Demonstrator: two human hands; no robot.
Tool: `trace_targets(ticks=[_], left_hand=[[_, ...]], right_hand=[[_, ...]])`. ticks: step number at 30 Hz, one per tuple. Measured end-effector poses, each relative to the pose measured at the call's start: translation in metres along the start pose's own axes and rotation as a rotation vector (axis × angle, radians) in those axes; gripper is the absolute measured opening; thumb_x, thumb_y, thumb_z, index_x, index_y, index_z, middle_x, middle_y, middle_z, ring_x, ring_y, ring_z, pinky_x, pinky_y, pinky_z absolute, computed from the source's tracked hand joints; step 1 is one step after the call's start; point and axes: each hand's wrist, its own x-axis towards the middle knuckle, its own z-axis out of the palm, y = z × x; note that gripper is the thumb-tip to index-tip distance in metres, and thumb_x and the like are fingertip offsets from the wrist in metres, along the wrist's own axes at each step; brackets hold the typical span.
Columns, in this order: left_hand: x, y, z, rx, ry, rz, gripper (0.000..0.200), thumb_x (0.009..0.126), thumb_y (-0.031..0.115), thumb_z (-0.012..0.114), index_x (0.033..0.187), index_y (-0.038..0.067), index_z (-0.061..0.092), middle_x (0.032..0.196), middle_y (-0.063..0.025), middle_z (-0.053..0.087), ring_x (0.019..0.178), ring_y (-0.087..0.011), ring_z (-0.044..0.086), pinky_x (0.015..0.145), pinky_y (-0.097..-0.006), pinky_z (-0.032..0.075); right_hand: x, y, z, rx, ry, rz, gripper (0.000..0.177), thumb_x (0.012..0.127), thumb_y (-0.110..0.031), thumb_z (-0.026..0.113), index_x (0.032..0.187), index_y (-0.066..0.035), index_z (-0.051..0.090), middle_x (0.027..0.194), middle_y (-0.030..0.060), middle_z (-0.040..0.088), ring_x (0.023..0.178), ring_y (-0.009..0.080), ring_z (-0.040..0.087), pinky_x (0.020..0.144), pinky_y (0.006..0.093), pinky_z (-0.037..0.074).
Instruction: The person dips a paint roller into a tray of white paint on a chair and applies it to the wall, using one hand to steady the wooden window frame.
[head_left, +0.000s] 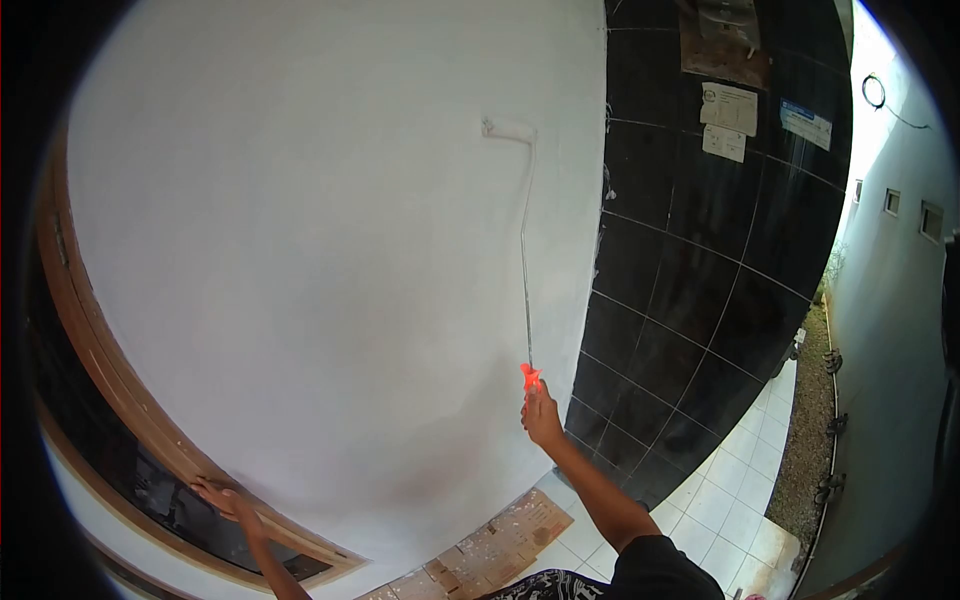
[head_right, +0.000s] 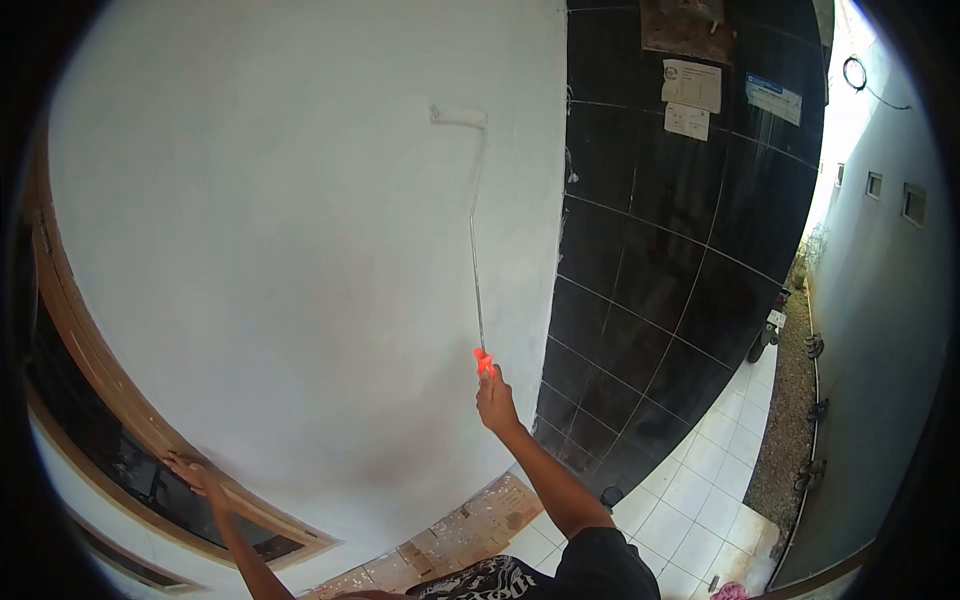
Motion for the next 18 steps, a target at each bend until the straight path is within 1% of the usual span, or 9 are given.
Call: trace_targets(ticks=[3,6,7,8,9,12,13,15,18], left_hand=[[0.003,-0.019,-0.003,-0.002,-0.003,-0.015,0.114,0.074,0.093,0.01,0.154,0.016,-0.015,0.155,-0.019,-0.033,0.144,-0.0387,-0.026,0.107,-0.07,-0.012],[-0.001,-0.07,-0.018,0.001,-0.016,-0.028,0.111,0.075,0.091,0.01,0.154,0.017,-0.015,0.156,-0.0182,-0.03,0.145,-0.0381,-0.024,0.108,-0.0686,-0.012],[0.004,-0.06,-0.011,0.0,-0.023,-0.03,0.111,0.076,0.091,0.01,0.154,0.017,-0.014,0.156,-0.0179,-0.029,0.145,-0.0379,-0.023,0.108,-0.0681,-0.013],[0.006,-0.062,-0.011,-0.001,-0.033,-0.031,0.11,0.076,0.091,0.01,0.155,0.018,-0.014,0.156,-0.0176,-0.028,0.146,-0.0377,-0.022,0.109,-0.0677,-0.013],[0.007,-0.057,-0.007,0.0,-0.047,-0.034,0.109,0.077,0.09,0.01,0.155,0.018,-0.014,0.157,-0.0173,-0.027,0.146,-0.0375,-0.021,0.109,-0.0672,-0.013],[0.005,-0.068,-0.006,0.002,-0.088,-0.046,0.107,0.078,0.089,0.01,0.155,0.019,-0.013,0.158,-0.0164,-0.024,0.147,-0.0369,-0.019,0.11,-0.0658,-0.013],[0.013,-0.066,-0.003,0.001,-0.099,-0.052,0.106,0.079,0.089,0.01,0.155,0.019,-0.012,0.158,-0.0161,-0.024,0.147,-0.0367,-0.018,0.11,-0.0653,-0.013],[0.01,-0.068,-0.001,-0.005,-0.117,-0.066,0.104,0.08,0.088,0.01,0.155,0.02,-0.012,0.159,-0.0155,-0.022,0.147,-0.0363,-0.017,0.11,-0.0643,-0.013],[0.001,-0.073,0.002,-0.018,-0.139,-0.083,0.102,0.081,0.087,0.009,0.156,0.02,-0.011,0.16,-0.0146,-0.019,0.148,-0.0357,-0.014,0.111,-0.0629,-0.013]], right_hand=[[-0.079,0.091,0.025,-0.023,-0.033,0.055,0.034,0.106,-0.035,0.034,0.116,-0.004,0.043,0.058,0.008,0.052,0.049,0.0202,0.057,0.049,0.0362,0.045],[-0.109,0.105,0.031,0.022,-0.068,0.114,0.032,0.106,-0.033,0.033,0.115,-0.004,0.044,0.059,0.008,0.052,0.05,0.0205,0.056,0.049,0.0367,0.045],[-0.1,0.101,0.029,0.026,-0.072,0.115,0.032,0.106,-0.033,0.033,0.115,-0.004,0.044,0.059,0.008,0.052,0.05,0.0205,0.056,0.049,0.0367,0.045],[-0.08,0.097,0.027,0.049,-0.042,0.059,0.034,0.106,-0.037,0.033,0.114,-0.006,0.046,0.061,0.0035,0.049,0.05,0.0138,0.052,0.046,0.0305,0.043],[-0.06,0.086,0.022,0.071,-0.01,0.007,0.037,0.106,-0.041,0.032,0.112,-0.008,0.048,0.063,-0.001,0.045,0.049,0.0071,0.048,0.043,0.0243,0.042],[0.027,-0.002,-0.014,0.112,-0.025,0.007,0.036,0.106,-0.042,0.031,0.093,-0.01,0.043,0.057,0.0008,0.044,0.042,0.0088,0.045,0.039,0.0264,0.041],[0.054,-0.031,-0.026,0.085,-0.015,-0.009,0.044,0.105,-0.046,0.029,0.093,-0.007,0.043,0.056,0.0041,0.047,0.044,0.014,0.05,0.041,0.0322,0.043],[0.104,-0.069,-0.045,0.136,0.002,0.004,0.046,0.105,-0.049,0.029,0.094,-0.007,0.044,0.056,0.0039,0.044,0.043,0.0135,0.048,0.04,0.0309,0.042],[0.124,-0.114,-0.059,0.195,-0.052,0.004,0.046,0.105,-0.05,0.029,0.095,-0.007,0.044,0.057,0.0027,0.042,0.043,0.0115,0.045,0.04,0.0295,0.04]])
